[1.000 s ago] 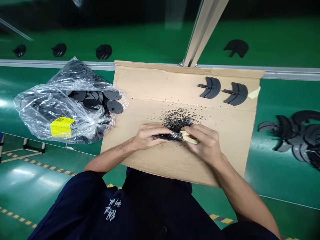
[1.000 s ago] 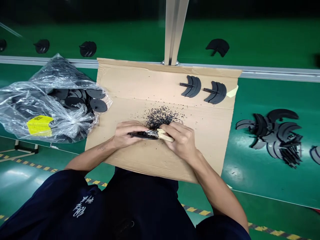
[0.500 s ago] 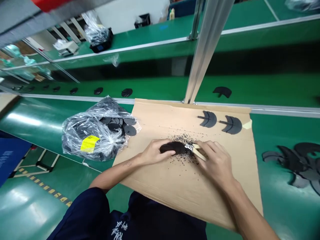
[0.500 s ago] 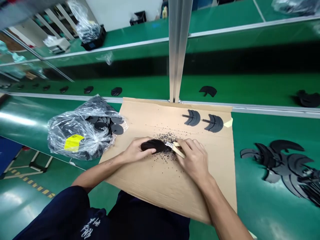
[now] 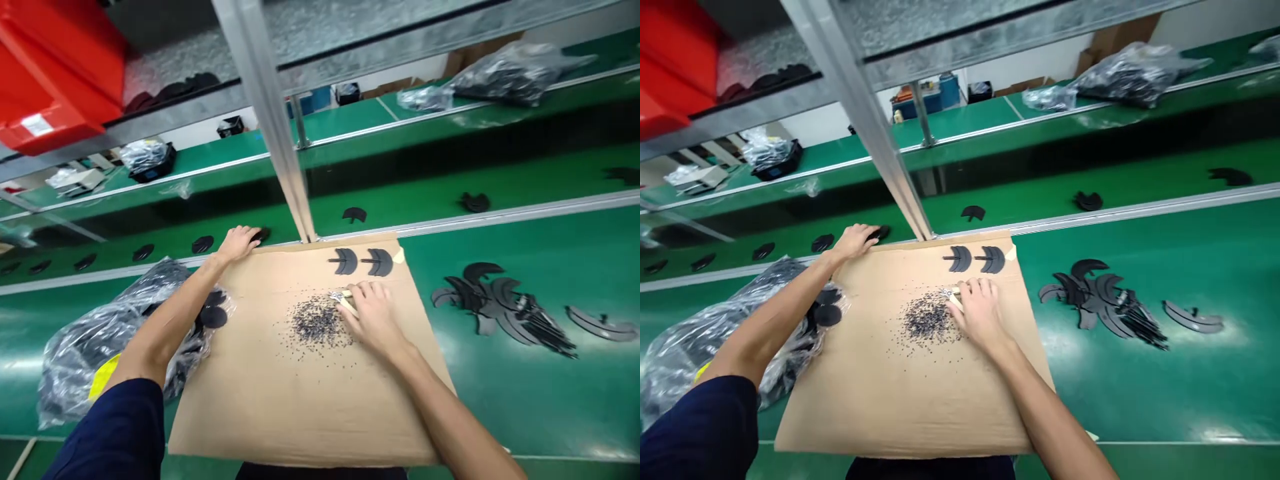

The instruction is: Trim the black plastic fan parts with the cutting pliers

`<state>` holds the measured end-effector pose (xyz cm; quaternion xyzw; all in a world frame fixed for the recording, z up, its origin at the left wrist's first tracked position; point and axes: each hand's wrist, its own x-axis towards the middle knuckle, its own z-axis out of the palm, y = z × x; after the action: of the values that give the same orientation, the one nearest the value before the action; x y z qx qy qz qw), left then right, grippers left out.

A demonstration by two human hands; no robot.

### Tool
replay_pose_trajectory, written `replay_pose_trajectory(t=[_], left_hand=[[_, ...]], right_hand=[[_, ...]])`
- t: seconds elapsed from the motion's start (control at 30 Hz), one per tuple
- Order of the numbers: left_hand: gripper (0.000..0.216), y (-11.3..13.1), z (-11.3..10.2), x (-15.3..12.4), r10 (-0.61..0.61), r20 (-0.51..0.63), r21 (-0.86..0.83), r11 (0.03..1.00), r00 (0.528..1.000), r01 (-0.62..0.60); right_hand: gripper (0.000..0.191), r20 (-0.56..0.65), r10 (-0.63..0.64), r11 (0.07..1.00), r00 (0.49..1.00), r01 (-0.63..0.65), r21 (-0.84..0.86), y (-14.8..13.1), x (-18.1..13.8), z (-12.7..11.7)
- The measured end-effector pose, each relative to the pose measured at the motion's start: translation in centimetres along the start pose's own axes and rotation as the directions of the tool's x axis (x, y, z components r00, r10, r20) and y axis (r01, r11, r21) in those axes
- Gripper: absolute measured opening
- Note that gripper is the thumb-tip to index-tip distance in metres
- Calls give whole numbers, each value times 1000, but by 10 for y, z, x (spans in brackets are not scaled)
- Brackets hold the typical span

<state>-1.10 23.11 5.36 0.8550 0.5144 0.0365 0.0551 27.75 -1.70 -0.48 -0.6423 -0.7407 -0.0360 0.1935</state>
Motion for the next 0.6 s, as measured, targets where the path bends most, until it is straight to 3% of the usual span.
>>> replay_pose_trajectory(t=[0.13, 0.23, 0.3, 0.33, 0.37, 0.4, 0.43, 0.5, 0.6], left_hand=[[33, 14, -4, 25, 41, 97, 125, 991, 994, -53], [36, 49, -7, 32, 134, 229, 147, 974, 964, -170], [42, 88, -5, 32, 308, 326, 67, 935, 894, -347], [46, 111, -2, 32, 472, 349, -23, 868, 809, -497], [48, 135, 3, 34, 582, 286, -74, 805, 761, -588], [46, 158, 8, 38, 613, 199, -67, 787, 765, -613], [41, 180, 15, 43, 571, 127, -24, 819, 811, -573], [24, 214, 29, 61, 360, 66, 52, 930, 931, -364], [26, 234, 45, 90, 218, 42, 49, 974, 975, -220]], right_hand=[[29, 43, 44, 999, 998, -42, -29, 1, -4, -2], [27, 75, 66, 997, 995, -64, -30, 2, -5, -2], [28, 89, 78, 997, 993, -76, -28, 3, -5, -3], [29, 96, 82, 996, 992, -80, -27, 3, -5, -3], [31, 100, 87, 996, 991, -85, -28, 3, -5, -3], [32, 104, 92, 996, 990, -89, -30, 3, -5, -3], [32, 107, 95, 995, 990, -92, -29, 3, -5, -3], [32, 113, 97, 995, 989, -94, -30, 2, -6, -3], [34, 97, 91, 995, 991, -88, -36, 3, -7, -2]])
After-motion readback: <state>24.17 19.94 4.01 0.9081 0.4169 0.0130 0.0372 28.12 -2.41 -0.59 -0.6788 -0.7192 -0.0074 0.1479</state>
